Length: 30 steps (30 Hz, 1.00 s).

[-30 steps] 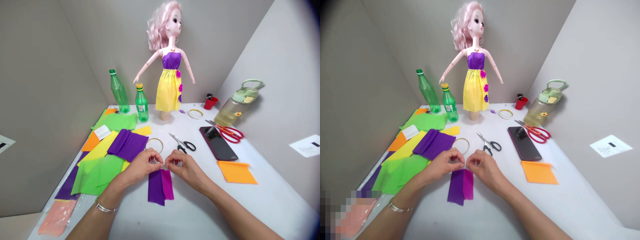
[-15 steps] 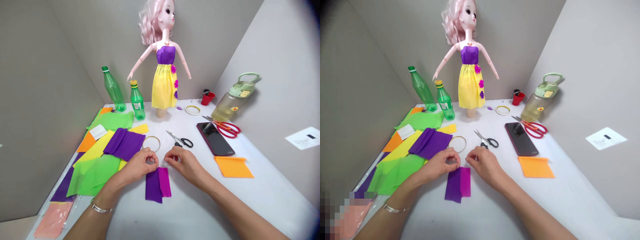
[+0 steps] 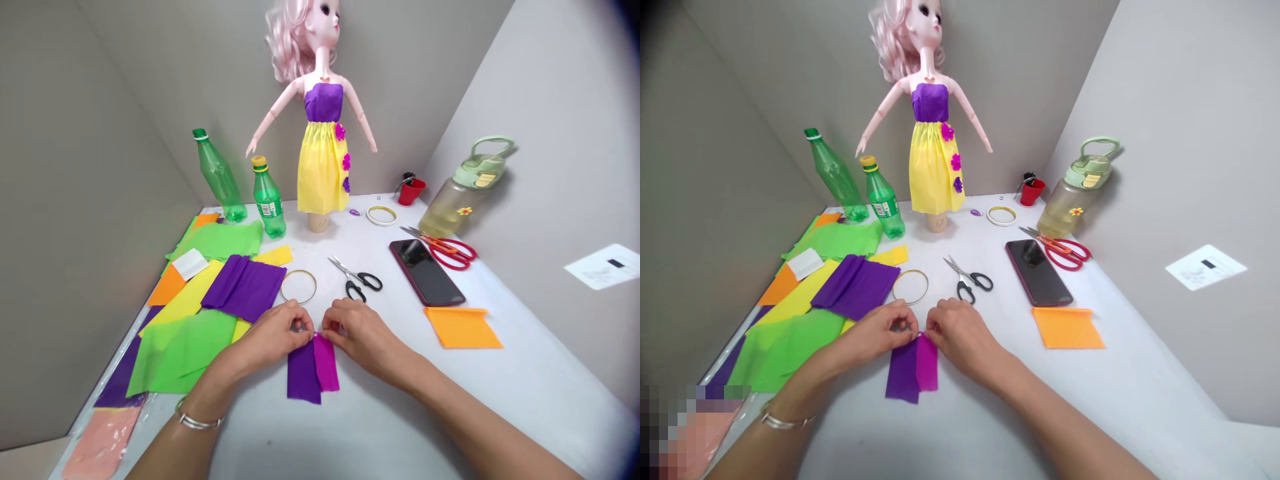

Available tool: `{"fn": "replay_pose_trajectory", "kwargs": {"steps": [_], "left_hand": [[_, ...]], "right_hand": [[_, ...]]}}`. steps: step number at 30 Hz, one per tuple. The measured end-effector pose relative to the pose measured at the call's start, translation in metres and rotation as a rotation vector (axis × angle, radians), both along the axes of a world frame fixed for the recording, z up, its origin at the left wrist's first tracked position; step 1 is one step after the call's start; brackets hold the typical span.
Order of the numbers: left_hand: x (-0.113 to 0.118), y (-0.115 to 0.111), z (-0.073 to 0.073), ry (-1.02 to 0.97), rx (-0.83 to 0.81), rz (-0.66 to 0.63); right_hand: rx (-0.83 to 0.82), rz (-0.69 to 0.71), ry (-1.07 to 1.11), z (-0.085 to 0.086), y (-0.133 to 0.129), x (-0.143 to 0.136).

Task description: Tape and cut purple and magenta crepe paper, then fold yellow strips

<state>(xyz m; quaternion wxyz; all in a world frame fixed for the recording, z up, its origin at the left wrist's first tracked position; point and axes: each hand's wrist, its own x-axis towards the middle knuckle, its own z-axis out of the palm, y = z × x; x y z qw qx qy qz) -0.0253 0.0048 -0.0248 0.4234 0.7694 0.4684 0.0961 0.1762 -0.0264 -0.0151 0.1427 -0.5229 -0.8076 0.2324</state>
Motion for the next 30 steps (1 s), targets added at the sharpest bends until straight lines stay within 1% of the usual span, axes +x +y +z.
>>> {"fn": "replay_pose_trajectory", "kwargs": {"steps": [7, 22, 30], "left_hand": [[0.000, 0.000, 0.002, 0.027, -0.005, -0.020], [0.001, 0.001, -0.003, 0.060, 0.018, -0.022], [0.004, -0.001, 0.003, 0.103, 0.041, -0.019]], "right_hand": [[0.053, 0.040, -0.094, -0.003, -0.003, -0.004], [0.067, 0.067, -0.137, -0.007, -0.004, -0.007], [0.065, 0.063, -0.161, -0.004, -0.004, -0.011]]}}
